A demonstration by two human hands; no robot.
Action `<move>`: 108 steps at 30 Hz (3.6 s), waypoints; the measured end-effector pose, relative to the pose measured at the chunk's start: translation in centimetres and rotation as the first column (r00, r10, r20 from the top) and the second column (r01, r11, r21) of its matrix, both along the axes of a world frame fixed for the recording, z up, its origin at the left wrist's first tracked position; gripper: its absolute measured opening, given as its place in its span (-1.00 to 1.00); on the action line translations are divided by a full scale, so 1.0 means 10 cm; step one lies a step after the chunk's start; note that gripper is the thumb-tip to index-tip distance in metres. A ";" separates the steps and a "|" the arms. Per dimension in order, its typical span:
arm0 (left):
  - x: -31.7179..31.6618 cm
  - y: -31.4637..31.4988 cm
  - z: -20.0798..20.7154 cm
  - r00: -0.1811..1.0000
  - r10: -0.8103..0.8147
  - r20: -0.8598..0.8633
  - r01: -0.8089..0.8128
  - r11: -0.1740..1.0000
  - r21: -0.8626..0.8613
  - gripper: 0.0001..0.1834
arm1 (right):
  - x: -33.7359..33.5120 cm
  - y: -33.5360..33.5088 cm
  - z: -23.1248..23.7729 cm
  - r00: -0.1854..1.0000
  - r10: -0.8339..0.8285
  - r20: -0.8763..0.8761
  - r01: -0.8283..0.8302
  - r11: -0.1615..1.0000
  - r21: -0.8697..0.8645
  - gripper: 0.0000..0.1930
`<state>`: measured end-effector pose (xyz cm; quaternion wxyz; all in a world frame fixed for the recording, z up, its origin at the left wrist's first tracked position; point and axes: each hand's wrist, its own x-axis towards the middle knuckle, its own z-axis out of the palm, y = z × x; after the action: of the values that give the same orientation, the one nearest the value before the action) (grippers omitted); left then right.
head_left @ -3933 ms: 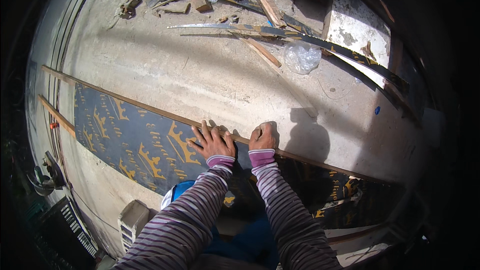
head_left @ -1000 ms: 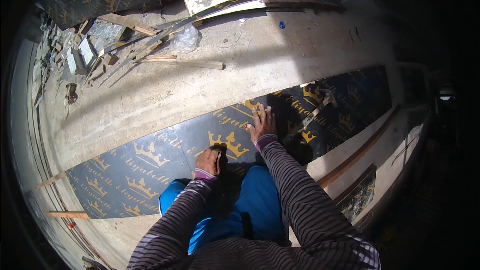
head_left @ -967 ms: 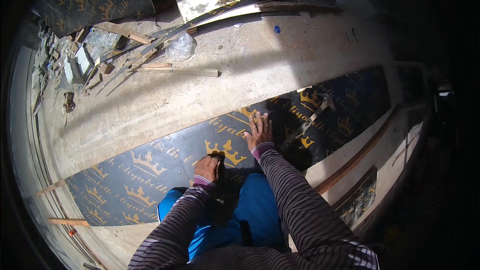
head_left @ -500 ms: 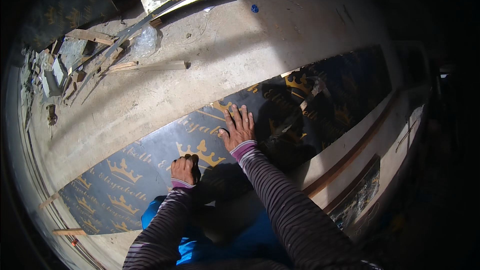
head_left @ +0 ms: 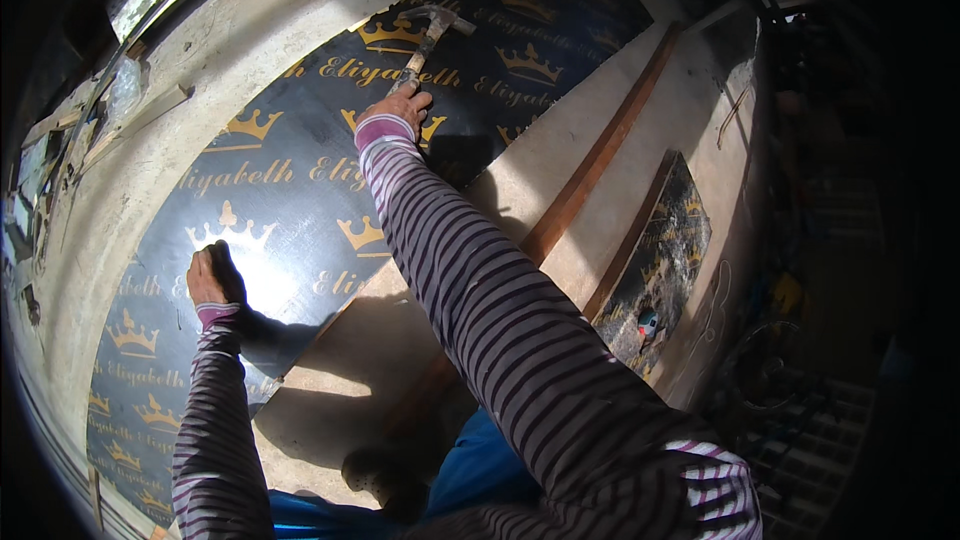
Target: The person positions and secures patterned floor panels onto a wooden subfloor using a hammer and nails. They repeatedly align panels, drive nails along the edges, and adjust placement to fit the layout.
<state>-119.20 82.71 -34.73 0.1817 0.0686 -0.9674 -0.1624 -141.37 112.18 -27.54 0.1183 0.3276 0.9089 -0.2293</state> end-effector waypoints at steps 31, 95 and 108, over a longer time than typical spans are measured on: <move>-0.68 3.07 0.00 0.869 -0.494 -0.025 0.443 0.756 0.481 -0.82 | 3.60 2.73 0.69 0.994 0.005 -0.110 -0.090 0.609 -0.788 -0.79; -0.13 2.45 0.19 0.801 -0.491 0.343 0.537 0.843 -0.046 -0.30 | 2.92 2.40 0.29 0.854 0.409 -0.320 -0.500 0.816 -0.289 -0.64; -0.02 2.35 0.22 0.833 -0.519 0.192 0.528 0.849 0.005 -0.37 | 3.04 2.67 -0.17 0.842 0.525 -0.127 -0.539 0.832 -0.133 -0.57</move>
<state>-119.45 106.17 -32.57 0.0404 -0.1882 -0.9655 -0.1755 -110.97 138.93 -29.21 0.1650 0.0411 0.9464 -0.2745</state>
